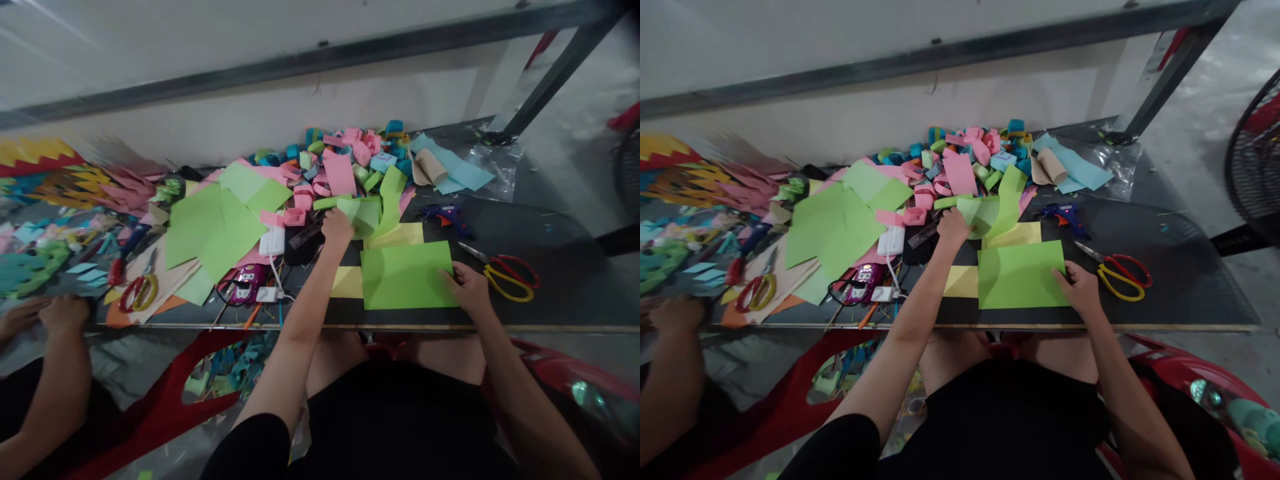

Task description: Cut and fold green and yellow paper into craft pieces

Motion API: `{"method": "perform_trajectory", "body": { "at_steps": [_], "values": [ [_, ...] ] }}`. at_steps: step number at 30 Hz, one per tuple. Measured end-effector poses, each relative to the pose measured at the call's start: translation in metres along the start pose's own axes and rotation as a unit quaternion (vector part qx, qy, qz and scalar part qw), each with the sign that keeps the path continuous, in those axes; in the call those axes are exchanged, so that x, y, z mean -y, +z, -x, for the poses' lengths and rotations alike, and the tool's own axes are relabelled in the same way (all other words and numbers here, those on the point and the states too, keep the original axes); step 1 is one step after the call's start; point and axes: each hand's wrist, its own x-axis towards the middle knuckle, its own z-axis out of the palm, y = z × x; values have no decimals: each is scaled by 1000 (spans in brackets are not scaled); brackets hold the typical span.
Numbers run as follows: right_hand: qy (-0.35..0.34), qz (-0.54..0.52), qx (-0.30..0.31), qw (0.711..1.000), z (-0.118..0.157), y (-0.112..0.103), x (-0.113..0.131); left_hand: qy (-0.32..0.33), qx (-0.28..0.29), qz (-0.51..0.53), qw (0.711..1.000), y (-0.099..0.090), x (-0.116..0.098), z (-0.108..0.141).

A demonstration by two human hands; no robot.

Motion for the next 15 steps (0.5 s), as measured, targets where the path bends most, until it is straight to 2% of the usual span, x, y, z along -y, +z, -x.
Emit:
{"method": "perform_trajectory", "body": {
  "at_steps": [4, 9, 12, 15],
  "values": [
    [-9, 7, 8, 1000, -1, 0, -2, -9, 4, 21, 1000, -1, -2, -5],
    [-26, 24, 14, 999, 0, 0, 0, 43, -44, 140, 988, -7, 17, -26],
    [-40, 50, 28, 998, 3, -2, 2, 64, -110, 292, 948, -20, 40, -37],
    [-58, 44, 55, 996, 7, -5, 2, 33, -220, 437, 872, -36, 72, -36]
  ]
}}
